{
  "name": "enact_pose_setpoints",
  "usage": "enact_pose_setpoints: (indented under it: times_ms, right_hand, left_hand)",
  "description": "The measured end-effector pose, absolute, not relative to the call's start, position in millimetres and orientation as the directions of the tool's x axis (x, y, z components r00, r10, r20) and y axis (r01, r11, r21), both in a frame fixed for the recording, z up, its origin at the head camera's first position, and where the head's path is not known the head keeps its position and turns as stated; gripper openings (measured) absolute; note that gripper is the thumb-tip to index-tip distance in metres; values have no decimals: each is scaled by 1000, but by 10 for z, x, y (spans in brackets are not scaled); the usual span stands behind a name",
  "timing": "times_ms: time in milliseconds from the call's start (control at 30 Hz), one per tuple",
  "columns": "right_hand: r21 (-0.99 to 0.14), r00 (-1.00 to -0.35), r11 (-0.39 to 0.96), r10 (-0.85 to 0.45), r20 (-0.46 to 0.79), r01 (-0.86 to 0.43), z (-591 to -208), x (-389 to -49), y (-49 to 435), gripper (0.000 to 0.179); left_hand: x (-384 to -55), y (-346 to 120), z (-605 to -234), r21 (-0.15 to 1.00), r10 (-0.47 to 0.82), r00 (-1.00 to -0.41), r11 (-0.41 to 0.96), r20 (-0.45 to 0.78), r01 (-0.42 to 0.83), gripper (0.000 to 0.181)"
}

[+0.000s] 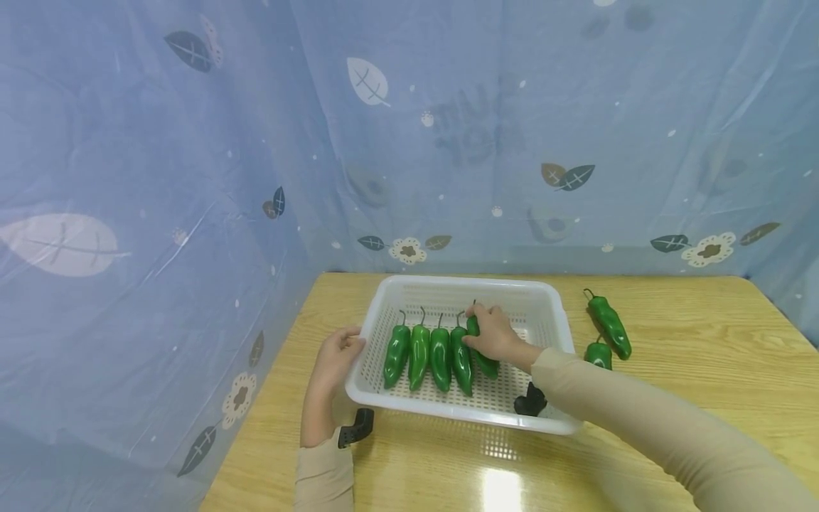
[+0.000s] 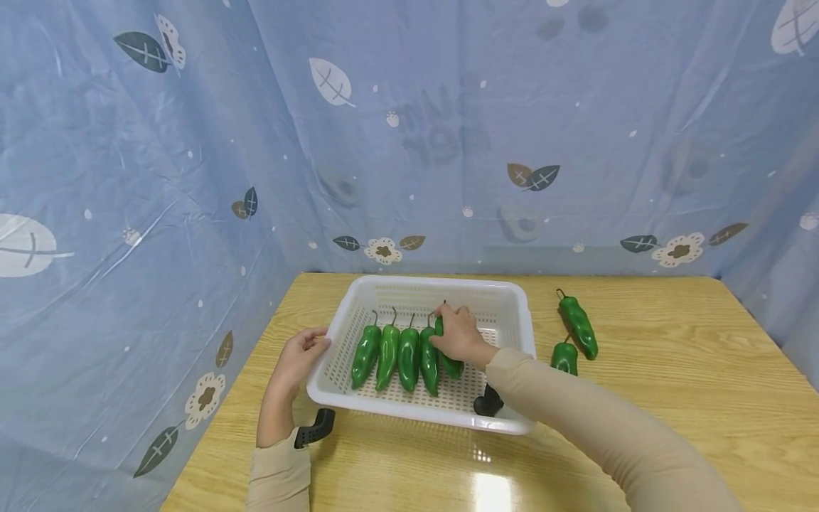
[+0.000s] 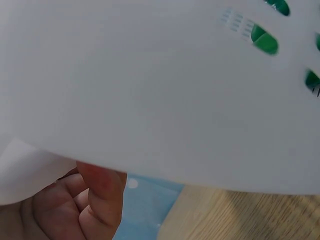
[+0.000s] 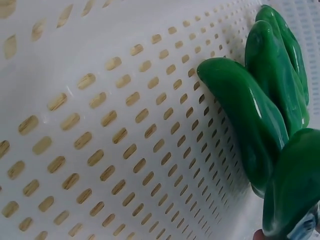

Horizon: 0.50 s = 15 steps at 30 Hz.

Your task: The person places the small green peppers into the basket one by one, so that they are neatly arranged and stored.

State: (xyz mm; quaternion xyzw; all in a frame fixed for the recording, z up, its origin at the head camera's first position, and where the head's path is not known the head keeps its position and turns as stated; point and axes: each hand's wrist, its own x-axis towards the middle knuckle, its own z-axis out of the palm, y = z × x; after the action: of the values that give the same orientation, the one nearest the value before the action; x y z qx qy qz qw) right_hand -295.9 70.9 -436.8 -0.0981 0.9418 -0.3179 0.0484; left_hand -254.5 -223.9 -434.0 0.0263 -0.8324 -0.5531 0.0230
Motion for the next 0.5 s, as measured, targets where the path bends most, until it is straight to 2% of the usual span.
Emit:
enact_pose_setpoints:
  times_ms: [500]
  right_hand:
    - [-575,-972,803,-230,-51,-159,-4482,-2971,709,50]
  left_hand:
    - [-2546,-2237,-4368,922,-72,-997,386,8,-20,37]
